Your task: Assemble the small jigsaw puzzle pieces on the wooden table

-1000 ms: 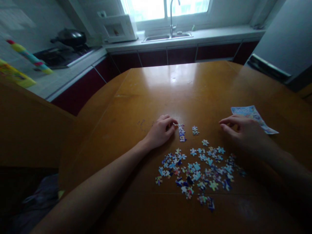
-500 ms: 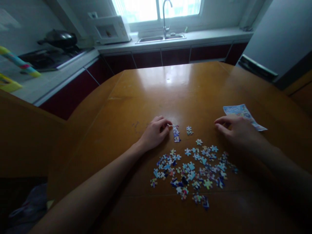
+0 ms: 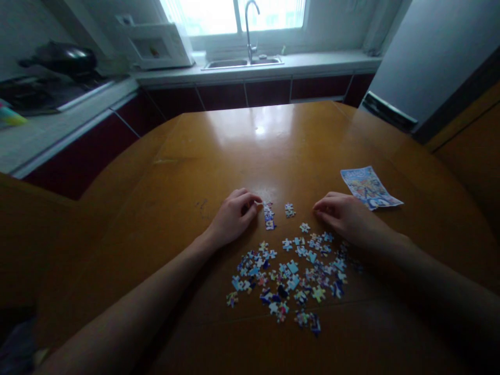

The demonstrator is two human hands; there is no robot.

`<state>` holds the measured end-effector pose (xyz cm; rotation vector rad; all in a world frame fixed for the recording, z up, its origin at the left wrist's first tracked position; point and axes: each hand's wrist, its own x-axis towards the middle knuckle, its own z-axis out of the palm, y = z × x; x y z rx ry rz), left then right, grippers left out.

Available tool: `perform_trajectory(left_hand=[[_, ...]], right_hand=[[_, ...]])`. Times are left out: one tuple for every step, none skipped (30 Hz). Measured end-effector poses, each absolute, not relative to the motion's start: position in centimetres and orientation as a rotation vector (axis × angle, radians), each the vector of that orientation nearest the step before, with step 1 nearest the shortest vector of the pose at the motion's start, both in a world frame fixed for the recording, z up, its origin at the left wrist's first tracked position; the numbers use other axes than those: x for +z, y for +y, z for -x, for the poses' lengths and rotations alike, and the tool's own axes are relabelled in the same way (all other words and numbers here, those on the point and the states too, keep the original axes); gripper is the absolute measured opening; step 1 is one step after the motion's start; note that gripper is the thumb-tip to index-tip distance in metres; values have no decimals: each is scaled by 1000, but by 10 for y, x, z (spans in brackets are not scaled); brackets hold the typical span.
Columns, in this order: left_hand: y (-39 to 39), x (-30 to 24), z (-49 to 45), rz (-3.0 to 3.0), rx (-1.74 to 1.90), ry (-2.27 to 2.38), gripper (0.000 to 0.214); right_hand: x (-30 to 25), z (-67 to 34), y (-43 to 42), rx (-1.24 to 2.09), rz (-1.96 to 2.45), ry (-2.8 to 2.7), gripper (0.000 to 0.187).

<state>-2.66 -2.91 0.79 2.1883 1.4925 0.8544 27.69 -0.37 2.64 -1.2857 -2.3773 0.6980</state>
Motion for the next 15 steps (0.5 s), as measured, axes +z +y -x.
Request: perform_trajectory(left_hand=[[-29,8,27,-2184,850,1496,17],[-29,9,27,-2180,847,1499,18],[-29,9,27,-2175,845,1502,18],[-29,9,27,-2173,847,1502,18],[-29,9,27,-2173,848,1499,18],[-29,9,27,-2173,849,1496,17],[-29,10,26,-2174,852,1492,17],[-29,10,26,-2175,852,1491,17],[-29,10,26,-2175,850,1492,17],[-29,10,26,-2175,847,1494,17],[-29,10,26,-2175,842,1497,17],[-29,9,26,-2176,840,1498,17],[-28,9,27,-2177,838,1498,17],[-28,9,27,-2177,837,1497,17],[-28,9,27,-2180,838,1495,17]], right_hand=[[27,-277,-3,694,1291,-2379,18],[27,-277,-3,688,1298,-2378,18],[28,-278,-3,683,1305,-2375,18],[28,-277,-3,680,1308,-2372,17],[29,-277,-3,681,1308,-2368,17],[29,-276,-4,684,1303,-2365,16],[29,-276,-5,691,1293,-2364,16],[29,-275,-5,701,1281,-2364,16],[29,-274,-6,712,1270,-2364,16],[28,-272,-7,725,1260,-2367,16],[28,-271,-8,736,1254,-2371,16],[27,-271,-9,744,1252,-2378,16],[26,-270,-10,747,1254,-2384,16],[26,-269,-10,748,1257,-2390,16],[26,-269,-10,749,1259,-2394,15]])
